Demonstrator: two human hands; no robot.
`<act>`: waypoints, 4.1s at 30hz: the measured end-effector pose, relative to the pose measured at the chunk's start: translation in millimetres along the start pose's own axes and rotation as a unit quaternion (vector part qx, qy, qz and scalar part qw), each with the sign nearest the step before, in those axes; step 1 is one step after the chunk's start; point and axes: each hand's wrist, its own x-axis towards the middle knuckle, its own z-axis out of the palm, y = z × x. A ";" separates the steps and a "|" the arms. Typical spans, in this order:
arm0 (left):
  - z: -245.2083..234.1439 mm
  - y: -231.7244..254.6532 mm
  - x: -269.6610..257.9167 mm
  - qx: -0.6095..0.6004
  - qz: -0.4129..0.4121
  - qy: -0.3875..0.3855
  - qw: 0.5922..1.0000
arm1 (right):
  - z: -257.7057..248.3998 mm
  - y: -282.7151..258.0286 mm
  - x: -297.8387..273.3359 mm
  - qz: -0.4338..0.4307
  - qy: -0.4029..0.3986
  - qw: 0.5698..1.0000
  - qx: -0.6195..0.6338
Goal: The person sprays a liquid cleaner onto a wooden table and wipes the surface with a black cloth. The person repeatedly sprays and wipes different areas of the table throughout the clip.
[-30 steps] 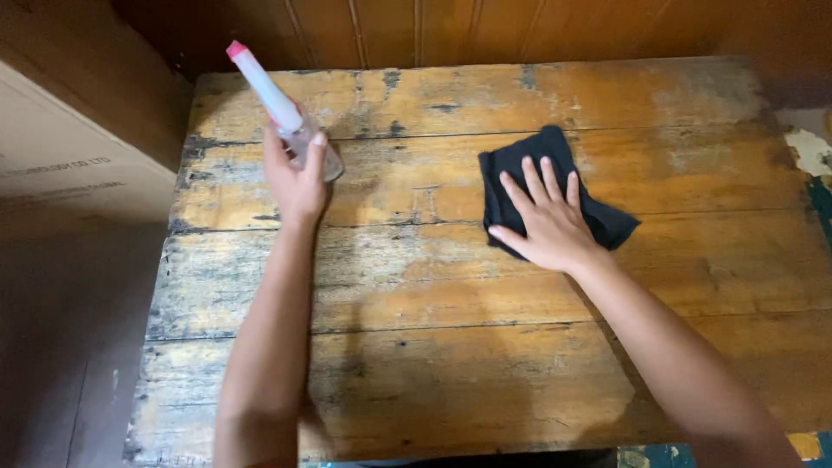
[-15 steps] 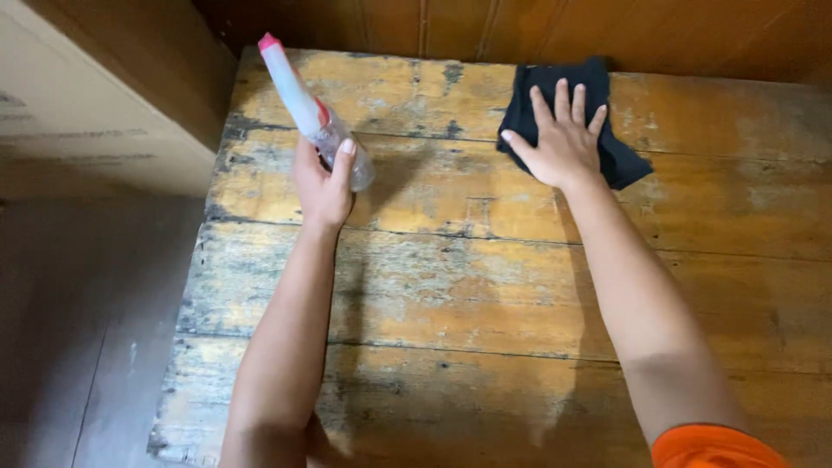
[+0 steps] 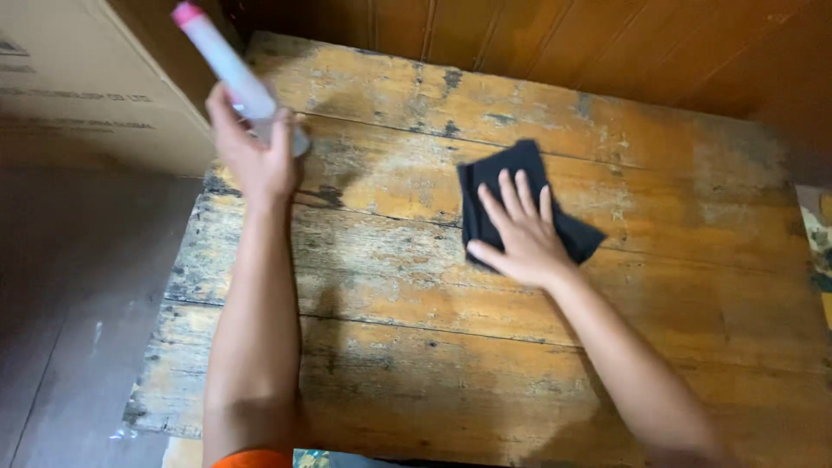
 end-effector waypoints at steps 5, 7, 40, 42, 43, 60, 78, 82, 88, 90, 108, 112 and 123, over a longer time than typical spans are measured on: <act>-45.5 -31.4 4.5 0.047 0.012 0.162 0.986 | 27.4 -12.3 1.8 -0.056 0.056 0.996 -0.036; -51.4 -55.0 1.1 0.075 -0.014 0.218 0.973 | 22.3 -23.0 14.3 -0.062 0.063 0.995 -0.044; -38.0 -69.2 11.6 -0.059 -0.213 0.292 0.930 | -3.3 -219.7 176.1 -0.253 0.066 0.965 -0.017; -42.4 -61.4 9.2 -0.119 -0.266 0.268 0.918 | -0.3 -218.1 151.6 -0.231 0.037 0.972 -0.024; -45.6 -73.6 -0.1 -0.113 -0.267 0.270 0.918 | 2.8 -220.7 138.2 -0.235 0.034 0.971 -0.021; -140.7 -121.3 -16.7 -0.270 -0.217 0.303 0.888 | 25.9 -254.8 107.3 -0.257 0.054 0.965 -0.031; -111.0 -74.9 -22.2 -0.275 -0.035 0.105 0.955 | -4.4 -180.6 123.6 -0.064 0.061 0.996 0.000; -84.4 -56.2 -34.9 -0.314 -0.024 0.061 0.947 | 2.4 -178.6 61.2 -0.058 0.000 0.998 -0.031; -61.3 4.6 -53.3 -0.306 -0.020 -0.091 0.947 | 22.8 -171.8 59.8 -0.137 0.071 0.988 -0.001; -53.7 20.4 -62.8 -0.321 -0.009 -0.131 0.938 | 18.5 -163.7 73.0 -0.087 0.077 0.993 -0.002; -44.0 28.5 -79.9 -0.132 0.057 -0.288 0.947 | 22.8 -88.5 -19.6 -0.095 0.108 0.990 0.004; -50.8 32.8 -80.9 -0.102 0.055 -0.276 0.954 | 27.9 -63.4 0.5 -0.044 0.133 0.990 -0.009; -26.6 35.7 -84.1 -0.102 0.014 -0.270 0.957 | 50.1 -28.5 -110.9 -0.144 0.123 0.980 -0.060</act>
